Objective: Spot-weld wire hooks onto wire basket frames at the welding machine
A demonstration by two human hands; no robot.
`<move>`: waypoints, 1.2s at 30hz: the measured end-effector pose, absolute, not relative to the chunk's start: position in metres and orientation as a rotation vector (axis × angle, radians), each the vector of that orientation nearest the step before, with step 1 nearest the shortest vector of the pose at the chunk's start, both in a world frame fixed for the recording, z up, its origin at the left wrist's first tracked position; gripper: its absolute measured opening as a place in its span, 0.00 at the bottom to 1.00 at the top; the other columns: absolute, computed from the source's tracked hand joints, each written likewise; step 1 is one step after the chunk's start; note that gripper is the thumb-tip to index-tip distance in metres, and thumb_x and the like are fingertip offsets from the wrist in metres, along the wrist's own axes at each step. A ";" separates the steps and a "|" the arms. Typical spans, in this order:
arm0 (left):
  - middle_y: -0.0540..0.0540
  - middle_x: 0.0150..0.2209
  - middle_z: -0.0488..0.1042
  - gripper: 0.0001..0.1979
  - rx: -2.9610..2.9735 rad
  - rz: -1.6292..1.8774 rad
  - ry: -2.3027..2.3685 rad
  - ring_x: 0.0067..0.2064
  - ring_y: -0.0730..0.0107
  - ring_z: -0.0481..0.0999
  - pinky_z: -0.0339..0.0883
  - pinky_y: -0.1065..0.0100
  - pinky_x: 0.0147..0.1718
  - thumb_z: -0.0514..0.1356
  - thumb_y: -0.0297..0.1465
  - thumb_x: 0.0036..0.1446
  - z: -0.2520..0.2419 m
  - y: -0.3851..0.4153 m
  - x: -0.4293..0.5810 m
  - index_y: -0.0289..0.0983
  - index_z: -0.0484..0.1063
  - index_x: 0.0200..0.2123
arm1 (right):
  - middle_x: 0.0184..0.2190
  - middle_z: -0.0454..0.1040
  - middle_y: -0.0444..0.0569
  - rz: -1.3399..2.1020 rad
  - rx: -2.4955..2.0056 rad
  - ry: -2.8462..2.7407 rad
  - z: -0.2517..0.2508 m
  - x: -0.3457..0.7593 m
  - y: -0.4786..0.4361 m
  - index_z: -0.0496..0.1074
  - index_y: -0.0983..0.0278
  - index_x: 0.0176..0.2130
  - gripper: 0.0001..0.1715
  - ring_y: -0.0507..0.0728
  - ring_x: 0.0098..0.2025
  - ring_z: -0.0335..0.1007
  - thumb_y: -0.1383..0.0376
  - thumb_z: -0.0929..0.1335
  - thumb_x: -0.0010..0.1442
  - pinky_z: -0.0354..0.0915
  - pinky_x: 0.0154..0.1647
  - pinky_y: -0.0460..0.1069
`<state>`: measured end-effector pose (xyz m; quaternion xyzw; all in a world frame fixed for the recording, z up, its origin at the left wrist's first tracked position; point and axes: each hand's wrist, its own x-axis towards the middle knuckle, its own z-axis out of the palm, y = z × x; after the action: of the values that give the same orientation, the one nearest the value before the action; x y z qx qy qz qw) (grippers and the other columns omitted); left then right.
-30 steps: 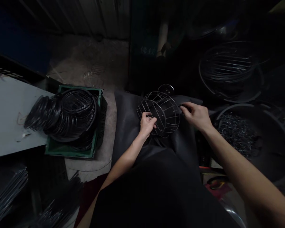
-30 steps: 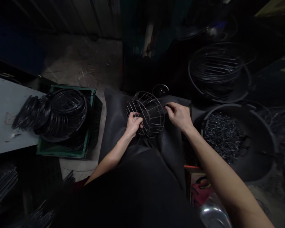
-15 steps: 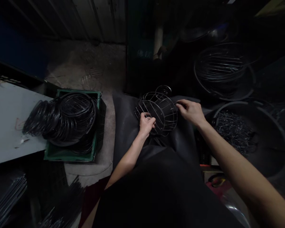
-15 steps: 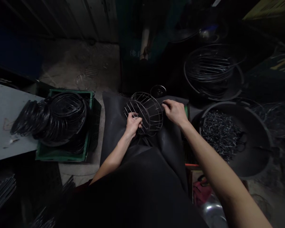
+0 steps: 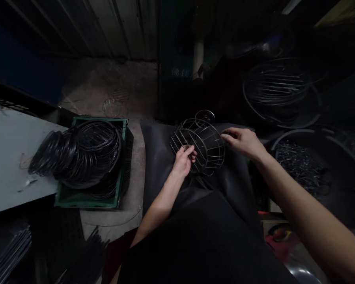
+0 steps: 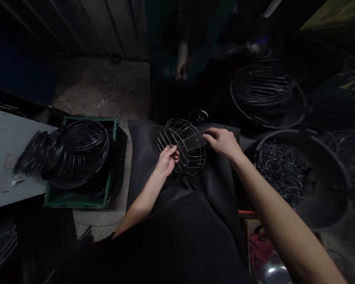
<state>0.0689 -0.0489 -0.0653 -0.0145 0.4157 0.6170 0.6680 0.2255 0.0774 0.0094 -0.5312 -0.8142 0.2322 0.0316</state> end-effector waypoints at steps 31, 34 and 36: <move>0.55 0.20 0.68 0.15 -0.140 1.543 0.893 0.14 0.89 0.52 0.42 0.79 0.15 0.64 0.36 0.52 -0.079 -0.036 0.088 0.36 0.60 0.27 | 0.38 0.77 0.49 0.498 -1.937 -2.317 -0.031 0.204 0.095 0.76 0.63 0.44 0.16 0.58 0.44 0.71 0.65 0.66 0.56 0.63 0.49 0.50; 0.56 0.20 0.67 0.14 -0.124 1.523 0.912 0.15 0.89 0.52 0.42 0.79 0.15 0.63 0.36 0.54 -0.080 -0.034 0.089 0.36 0.60 0.28 | 0.38 0.77 0.50 0.519 -1.918 -2.322 -0.026 0.204 0.093 0.77 0.64 0.43 0.15 0.60 0.45 0.71 0.66 0.66 0.57 0.63 0.50 0.51; 0.56 0.20 0.67 0.13 -0.124 1.521 0.916 0.15 0.89 0.54 0.43 0.79 0.16 0.63 0.35 0.54 -0.081 -0.033 0.089 0.36 0.60 0.28 | 0.38 0.77 0.50 0.539 -1.902 -2.318 -0.022 0.204 0.092 0.77 0.64 0.42 0.14 0.60 0.44 0.71 0.66 0.66 0.57 0.63 0.51 0.53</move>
<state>0.0892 -0.0329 -0.0805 -0.0542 0.3999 0.6641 0.6294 0.2042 0.0923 -0.0216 -0.6236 -0.7600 0.1769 0.0478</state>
